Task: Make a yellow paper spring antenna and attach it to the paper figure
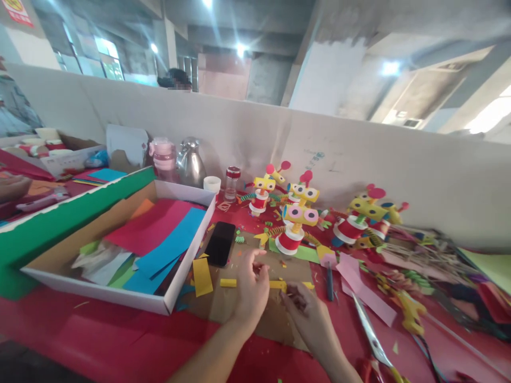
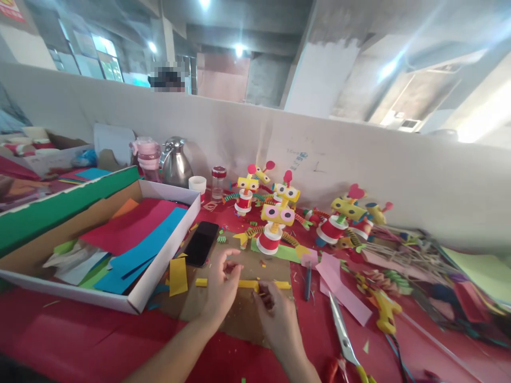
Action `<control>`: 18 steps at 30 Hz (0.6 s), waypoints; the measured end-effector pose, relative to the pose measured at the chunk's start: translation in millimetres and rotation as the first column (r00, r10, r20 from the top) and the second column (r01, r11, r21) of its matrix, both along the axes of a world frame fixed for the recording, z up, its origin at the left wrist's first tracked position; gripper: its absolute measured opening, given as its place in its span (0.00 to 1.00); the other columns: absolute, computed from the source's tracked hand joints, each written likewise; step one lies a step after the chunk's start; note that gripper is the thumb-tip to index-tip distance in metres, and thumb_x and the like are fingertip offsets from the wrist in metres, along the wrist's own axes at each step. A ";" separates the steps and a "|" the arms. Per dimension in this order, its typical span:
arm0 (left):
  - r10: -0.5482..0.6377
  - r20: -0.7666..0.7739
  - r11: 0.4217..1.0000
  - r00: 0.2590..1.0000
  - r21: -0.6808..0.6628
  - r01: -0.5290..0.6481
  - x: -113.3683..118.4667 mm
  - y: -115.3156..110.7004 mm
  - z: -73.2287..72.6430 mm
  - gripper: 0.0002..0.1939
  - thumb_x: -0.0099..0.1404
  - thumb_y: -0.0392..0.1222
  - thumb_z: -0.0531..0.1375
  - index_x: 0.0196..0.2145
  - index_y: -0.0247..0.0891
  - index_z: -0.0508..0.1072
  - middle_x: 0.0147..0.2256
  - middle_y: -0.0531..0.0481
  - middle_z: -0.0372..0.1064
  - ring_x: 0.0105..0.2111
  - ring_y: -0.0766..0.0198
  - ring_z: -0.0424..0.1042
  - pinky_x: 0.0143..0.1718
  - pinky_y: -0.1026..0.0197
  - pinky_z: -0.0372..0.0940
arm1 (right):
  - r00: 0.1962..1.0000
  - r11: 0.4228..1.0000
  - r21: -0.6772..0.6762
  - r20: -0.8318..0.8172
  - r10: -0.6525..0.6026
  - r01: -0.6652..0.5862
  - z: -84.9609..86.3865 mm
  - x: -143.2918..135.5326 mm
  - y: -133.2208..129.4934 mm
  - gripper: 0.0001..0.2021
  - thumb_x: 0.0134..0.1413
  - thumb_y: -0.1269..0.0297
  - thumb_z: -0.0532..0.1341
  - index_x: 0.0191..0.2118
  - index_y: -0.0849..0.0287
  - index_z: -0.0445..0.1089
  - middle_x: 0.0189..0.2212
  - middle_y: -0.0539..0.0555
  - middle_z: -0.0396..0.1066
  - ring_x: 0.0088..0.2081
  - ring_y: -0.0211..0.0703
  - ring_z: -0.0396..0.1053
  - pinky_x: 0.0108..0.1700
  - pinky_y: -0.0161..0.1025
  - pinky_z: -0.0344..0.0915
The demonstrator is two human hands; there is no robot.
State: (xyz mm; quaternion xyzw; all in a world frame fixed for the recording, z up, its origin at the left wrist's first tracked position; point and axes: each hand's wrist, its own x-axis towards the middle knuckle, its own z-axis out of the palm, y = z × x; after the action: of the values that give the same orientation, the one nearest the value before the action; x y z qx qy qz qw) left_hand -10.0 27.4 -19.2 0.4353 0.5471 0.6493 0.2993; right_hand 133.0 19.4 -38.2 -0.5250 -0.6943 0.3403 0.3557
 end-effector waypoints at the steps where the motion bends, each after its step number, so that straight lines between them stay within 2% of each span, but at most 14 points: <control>1: -0.010 0.015 1.000 1.000 -0.020 0.010 -0.2 0.2 0.5 0.15 0.57 0.29 0.54 0.42 0.38 0.67 0.39 0.45 0.67 0.31 0.63 0.68 0.34 0.59 0.64 | 0.997 1.000 0.024 0.073 0.018 -0.019 1.9 1.4 -4.3 0.07 0.54 0.63 0.57 0.38 0.58 0.69 0.28 0.53 0.74 0.28 0.43 0.73 0.29 0.34 0.66; 3: -0.020 0.028 0.999 0.999 -0.044 0.021 -0.5 0.4 0.5 0.15 0.57 0.30 0.54 0.43 0.38 0.66 0.40 0.45 0.67 0.31 0.63 0.69 0.33 0.59 0.64 | 0.980 0.994 0.100 0.196 0.013 -0.033 4.1 4.9 -13.1 0.07 0.53 0.68 0.55 0.37 0.57 0.69 0.25 0.51 0.73 0.26 0.41 0.71 0.28 0.33 0.65; 6: -0.015 0.015 0.999 1.000 -0.035 0.016 -2.9 1.6 -2.8 0.15 0.57 0.31 0.55 0.43 0.38 0.66 0.41 0.44 0.67 0.31 0.63 0.69 0.31 0.60 0.64 | 0.954 0.979 0.202 0.296 -0.045 -0.016 3.1 10.6 -23.2 0.09 0.53 0.68 0.55 0.39 0.57 0.71 0.27 0.52 0.73 0.26 0.42 0.70 0.28 0.34 0.65; 10: -0.015 -0.018 1.000 1.000 -0.010 0.014 -7.3 6.2 -10.6 0.14 0.57 0.33 0.56 0.43 0.38 0.67 0.41 0.45 0.68 0.30 0.63 0.69 0.30 0.60 0.64 | 0.930 0.972 0.233 0.362 -0.073 -0.015 -0.1 15.5 -28.7 0.10 0.56 0.68 0.54 0.40 0.56 0.72 0.32 0.55 0.73 0.30 0.43 0.71 0.33 0.36 0.67; 12: -0.016 -0.061 1.000 0.998 0.001 0.016 -7.1 6.2 -9.7 0.13 0.57 0.33 0.56 0.42 0.38 0.67 0.39 0.45 0.68 0.30 0.63 0.69 0.31 0.60 0.64 | 0.916 0.970 0.240 0.395 -0.074 -0.026 -0.5 16.2 -30.1 0.12 0.56 0.70 0.54 0.41 0.55 0.72 0.35 0.55 0.72 0.35 0.45 0.71 0.37 0.37 0.67; 15: -0.062 -0.105 0.998 0.992 -0.010 0.061 -4.6 -3.3 7.8 0.11 0.57 0.34 0.56 0.40 0.38 0.69 0.38 0.45 0.69 0.31 0.63 0.70 0.32 0.61 0.65 | 0.901 0.969 0.242 0.428 -0.067 -0.042 0.2 16.8 -32.1 0.12 0.56 0.72 0.53 0.40 0.56 0.72 0.35 0.55 0.71 0.36 0.46 0.71 0.38 0.39 0.67; 18: -0.218 -0.067 0.975 0.974 -0.057 0.214 -10.8 -25.5 44.3 0.10 0.58 0.38 0.57 0.40 0.39 0.70 0.37 0.46 0.71 0.31 0.62 0.71 0.31 0.61 0.65 | 0.911 0.965 0.255 0.409 -0.044 -0.068 1.7 18.7 -34.0 0.12 0.57 0.72 0.53 0.42 0.57 0.71 0.37 0.56 0.71 0.38 0.47 0.70 0.41 0.41 0.67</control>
State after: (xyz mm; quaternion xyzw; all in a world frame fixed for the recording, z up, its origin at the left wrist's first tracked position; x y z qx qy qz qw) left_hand -20.7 1.8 25.1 0.5082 0.5229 0.5828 0.3586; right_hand 151.7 -14.6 -36.5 -0.5283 -0.7958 0.1290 0.2662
